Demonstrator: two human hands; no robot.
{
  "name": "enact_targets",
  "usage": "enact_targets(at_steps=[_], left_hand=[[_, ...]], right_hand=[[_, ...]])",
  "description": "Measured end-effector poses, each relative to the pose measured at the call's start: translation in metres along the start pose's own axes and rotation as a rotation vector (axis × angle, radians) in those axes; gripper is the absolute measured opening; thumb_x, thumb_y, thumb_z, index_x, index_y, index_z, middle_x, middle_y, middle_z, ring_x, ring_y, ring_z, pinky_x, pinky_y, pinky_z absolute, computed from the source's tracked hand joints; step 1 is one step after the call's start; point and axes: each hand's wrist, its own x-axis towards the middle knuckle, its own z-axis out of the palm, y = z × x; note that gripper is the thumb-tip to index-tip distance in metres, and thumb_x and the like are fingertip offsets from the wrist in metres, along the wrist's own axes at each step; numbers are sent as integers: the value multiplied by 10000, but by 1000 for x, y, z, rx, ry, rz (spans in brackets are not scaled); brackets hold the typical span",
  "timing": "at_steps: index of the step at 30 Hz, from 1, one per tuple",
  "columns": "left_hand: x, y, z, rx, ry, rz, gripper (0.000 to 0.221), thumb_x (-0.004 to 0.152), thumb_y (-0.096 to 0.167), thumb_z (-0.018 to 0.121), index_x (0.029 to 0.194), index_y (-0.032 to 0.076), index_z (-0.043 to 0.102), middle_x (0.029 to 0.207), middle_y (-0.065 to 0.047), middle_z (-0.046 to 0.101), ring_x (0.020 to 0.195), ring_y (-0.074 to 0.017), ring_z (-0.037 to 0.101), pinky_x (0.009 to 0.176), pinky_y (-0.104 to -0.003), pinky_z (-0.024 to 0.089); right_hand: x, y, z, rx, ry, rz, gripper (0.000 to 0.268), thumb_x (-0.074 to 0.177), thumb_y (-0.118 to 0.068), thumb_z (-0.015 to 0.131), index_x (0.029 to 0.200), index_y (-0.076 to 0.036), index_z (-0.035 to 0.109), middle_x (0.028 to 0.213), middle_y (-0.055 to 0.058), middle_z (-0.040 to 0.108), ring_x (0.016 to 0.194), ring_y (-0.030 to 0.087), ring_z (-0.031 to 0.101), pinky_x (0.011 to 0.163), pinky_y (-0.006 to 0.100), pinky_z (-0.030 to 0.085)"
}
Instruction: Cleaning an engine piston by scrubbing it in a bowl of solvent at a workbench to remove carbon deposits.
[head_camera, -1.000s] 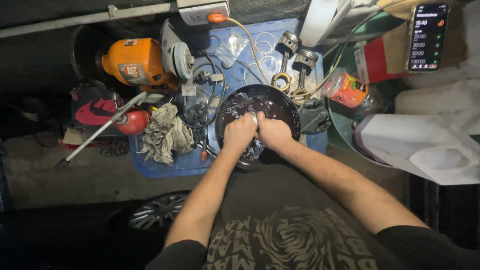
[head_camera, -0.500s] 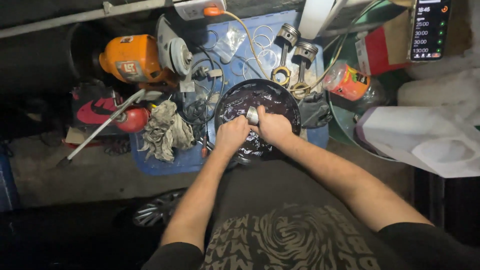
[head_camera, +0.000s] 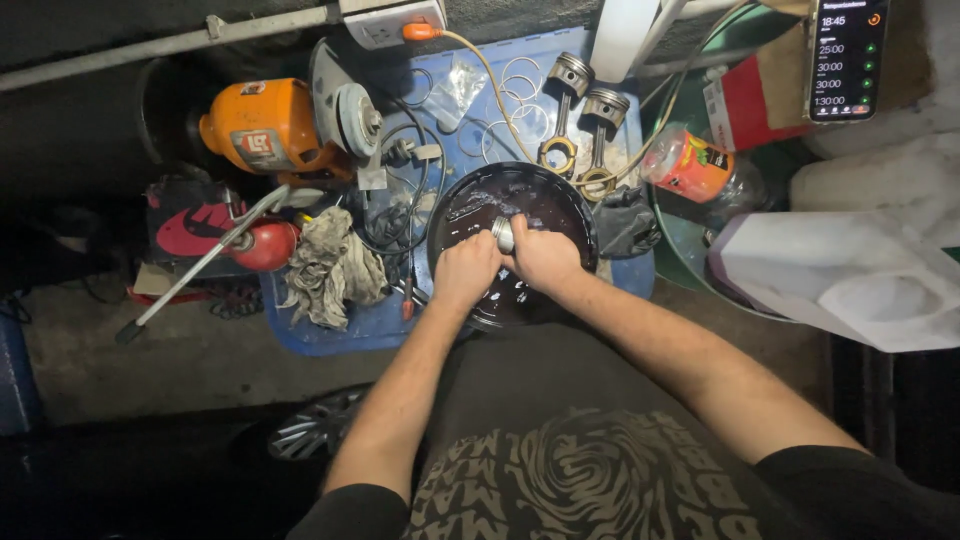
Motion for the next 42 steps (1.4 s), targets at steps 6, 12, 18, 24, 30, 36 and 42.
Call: enact_targets(at_steps=[6,12,18,24,30,36,42], left_hand=[[-1,-1,14,86,9,40,175,896,323,524,757,222,488,569,45,555,531,-175,685,494,-293,556],[5,8,4,118,22,13,164,885,295,534,749,219,483,562,34,554,517,-181,685,488,-296,557],[28,11,13,185,6,-21,135,850,303,535,742,222,525,539,74,560,482,-168,681,468,-306,558],[17,8,6,151,-60,15,137,862,310,530,769,210,539,579,60,602,516,-184,709,496,-326,576],[25,11,5,172,-13,11,131,834,316,545,743,222,531,544,64,589,490,-190,696,484,-324,573],[27,4,41,179,-14,-4,162,850,337,535,752,208,537,548,47,596,505,-202,704,503,-345,582],[33,5,15,67,-125,-13,195,893,321,522,770,175,562,567,-18,639,550,-282,728,534,-422,592]], right_hand=[[3,8,16,-22,65,-18,546,958,-419,561,1268,5,414,716,133,703,701,336,758,667,456,611],[2,7,14,6,70,-27,558,965,-427,528,1275,20,409,712,134,696,687,344,753,650,483,606],[2,6,17,-19,64,-34,554,961,-429,520,1275,12,399,749,153,712,739,367,758,704,502,606],[12,15,36,-44,67,-28,573,935,-434,530,1282,3,400,743,134,722,728,357,760,689,516,604],[9,8,27,4,110,13,460,970,-377,454,1235,-3,412,705,142,689,684,380,745,666,511,595],[10,14,37,-72,141,-64,504,928,-419,519,1217,-19,416,708,110,692,670,341,749,657,473,604],[4,10,22,-82,138,-83,552,925,-453,542,1216,4,435,726,120,695,696,349,750,643,504,603]])
